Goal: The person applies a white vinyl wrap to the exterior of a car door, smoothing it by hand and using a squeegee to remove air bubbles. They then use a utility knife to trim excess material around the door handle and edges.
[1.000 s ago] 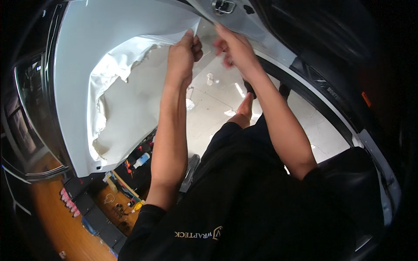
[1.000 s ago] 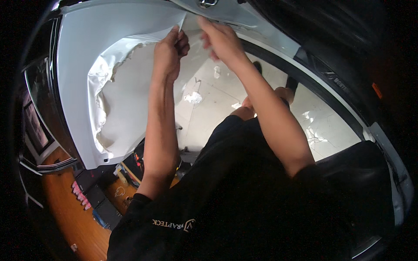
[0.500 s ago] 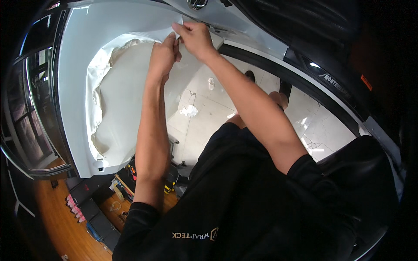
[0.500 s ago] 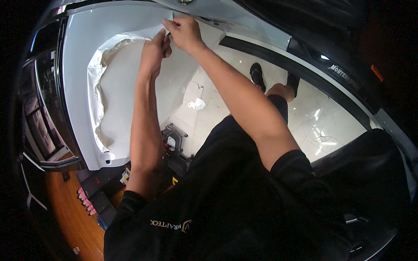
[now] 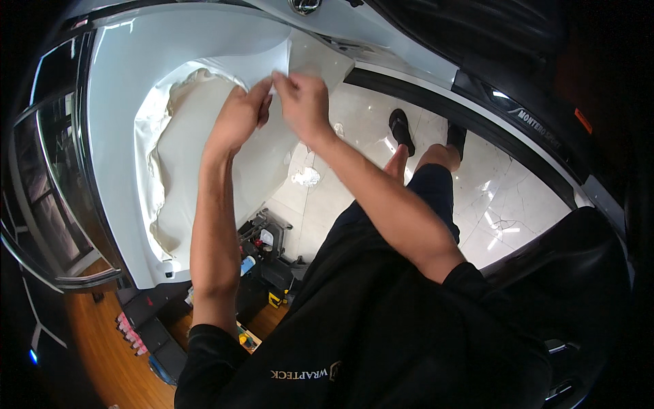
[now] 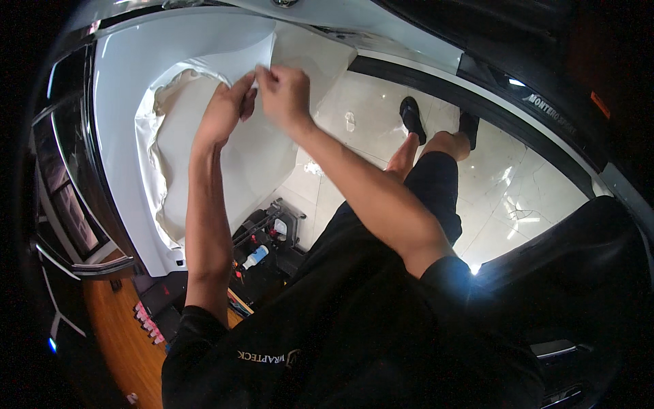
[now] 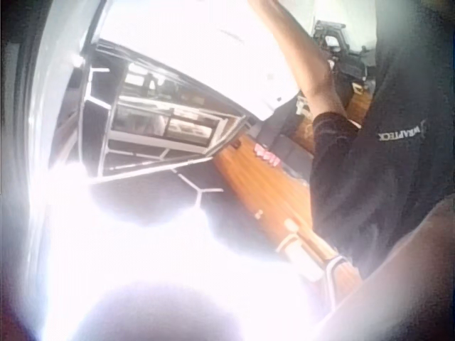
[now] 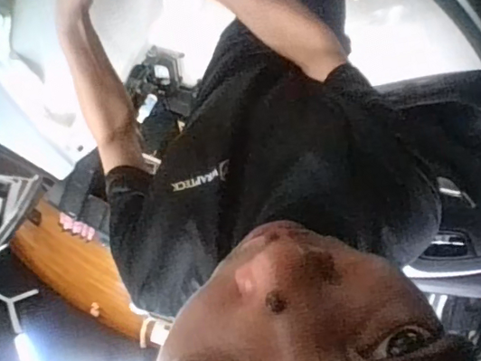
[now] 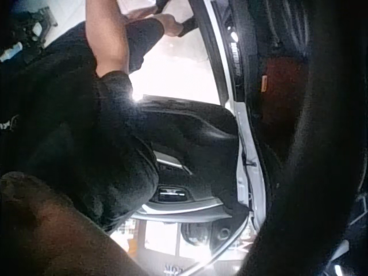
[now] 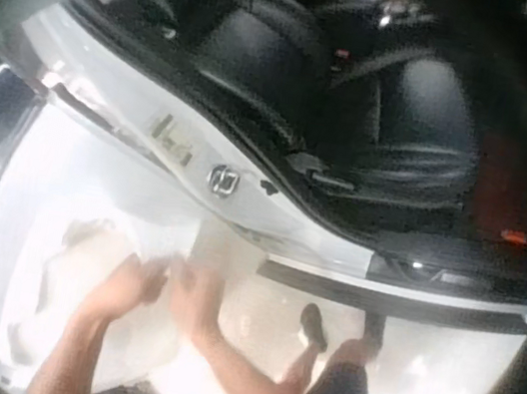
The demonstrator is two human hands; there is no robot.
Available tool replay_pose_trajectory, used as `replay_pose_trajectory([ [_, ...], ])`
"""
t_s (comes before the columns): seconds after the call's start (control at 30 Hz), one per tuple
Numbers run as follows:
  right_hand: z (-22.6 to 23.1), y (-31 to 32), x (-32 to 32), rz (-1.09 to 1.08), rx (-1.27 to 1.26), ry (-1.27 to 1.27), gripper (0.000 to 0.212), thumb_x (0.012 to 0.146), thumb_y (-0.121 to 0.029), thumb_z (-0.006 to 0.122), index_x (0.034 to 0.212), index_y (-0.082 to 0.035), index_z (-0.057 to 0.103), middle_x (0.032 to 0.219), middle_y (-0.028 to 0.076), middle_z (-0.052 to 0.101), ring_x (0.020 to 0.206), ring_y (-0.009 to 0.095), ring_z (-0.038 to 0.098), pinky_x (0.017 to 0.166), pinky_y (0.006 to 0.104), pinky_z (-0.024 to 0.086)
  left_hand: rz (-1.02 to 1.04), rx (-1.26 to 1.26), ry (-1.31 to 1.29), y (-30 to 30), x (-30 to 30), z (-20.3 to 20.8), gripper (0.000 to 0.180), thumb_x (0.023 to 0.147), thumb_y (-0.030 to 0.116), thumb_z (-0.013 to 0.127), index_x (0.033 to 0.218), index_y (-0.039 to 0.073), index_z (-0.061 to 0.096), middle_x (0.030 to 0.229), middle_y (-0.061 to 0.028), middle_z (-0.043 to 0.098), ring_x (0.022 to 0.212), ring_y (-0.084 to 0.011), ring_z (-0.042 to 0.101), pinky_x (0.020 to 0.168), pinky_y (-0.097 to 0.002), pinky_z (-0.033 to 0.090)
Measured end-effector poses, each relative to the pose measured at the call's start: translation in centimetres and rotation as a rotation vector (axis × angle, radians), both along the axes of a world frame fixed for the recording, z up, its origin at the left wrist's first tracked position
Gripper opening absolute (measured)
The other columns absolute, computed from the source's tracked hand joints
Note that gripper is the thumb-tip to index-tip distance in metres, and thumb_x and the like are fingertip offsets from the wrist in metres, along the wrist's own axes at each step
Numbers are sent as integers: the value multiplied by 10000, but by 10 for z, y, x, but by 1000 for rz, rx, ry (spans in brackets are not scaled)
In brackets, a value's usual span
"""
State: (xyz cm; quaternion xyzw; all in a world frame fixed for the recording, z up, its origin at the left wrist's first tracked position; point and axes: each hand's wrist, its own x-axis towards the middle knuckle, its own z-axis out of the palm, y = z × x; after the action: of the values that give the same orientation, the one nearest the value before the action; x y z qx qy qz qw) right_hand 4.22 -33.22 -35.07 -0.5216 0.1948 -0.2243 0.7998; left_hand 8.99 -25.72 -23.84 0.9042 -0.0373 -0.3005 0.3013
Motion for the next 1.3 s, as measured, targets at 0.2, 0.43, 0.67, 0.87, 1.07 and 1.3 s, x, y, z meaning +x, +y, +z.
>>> replay_pose_trajectory([
  [0.2,38,12,-16,102,247,93,435,1045,-218,534,691,30,589,564,61,589,484,147,563,454,318,450,89,-187,135,16,4,3,289,1049,251,486,846,62,566,635,11,472,537,-94,443,502,-274,367],
  [0.43,24,-22,-14,451,771,226,532,995,-525,565,720,-70,579,608,20,531,463,101,491,397,260,377,179,-271,-55,3,-7,-19,389,1055,302,482,798,23,569,640,-29,528,528,-139,517,503,-296,415],
  [0.67,26,-53,-4,193,-795,-169,700,724,-69,782,1330,23,445,1270,273,514,1217,427,514,1051,491,421,134,-281,-115,3,-21,-13,494,1053,393,485,755,4,545,629,-70,535,564,-168,542,575,-337,470],
  [0.87,42,-32,11,116,-957,-135,765,763,-84,768,1441,-13,421,1431,284,439,1355,489,388,1125,508,353,-251,32,-566,19,-34,21,211,961,249,611,916,44,629,844,-153,633,766,-356,631,702,-414,483],
  [1.07,18,-2,33,-343,-742,-184,318,879,-22,606,1182,-46,702,1281,224,646,1232,431,581,1053,452,454,-734,273,-1195,26,-64,130,485,798,147,772,1255,148,608,1401,-85,546,1288,-335,526,1105,-491,335],
  [1.3,28,29,23,-349,-558,-121,264,901,-18,581,1111,-54,738,1003,165,745,915,282,736,803,339,551,-1075,425,-1550,59,44,113,331,883,179,626,1184,47,662,1398,-163,574,1373,-361,456,1115,-489,388],
])
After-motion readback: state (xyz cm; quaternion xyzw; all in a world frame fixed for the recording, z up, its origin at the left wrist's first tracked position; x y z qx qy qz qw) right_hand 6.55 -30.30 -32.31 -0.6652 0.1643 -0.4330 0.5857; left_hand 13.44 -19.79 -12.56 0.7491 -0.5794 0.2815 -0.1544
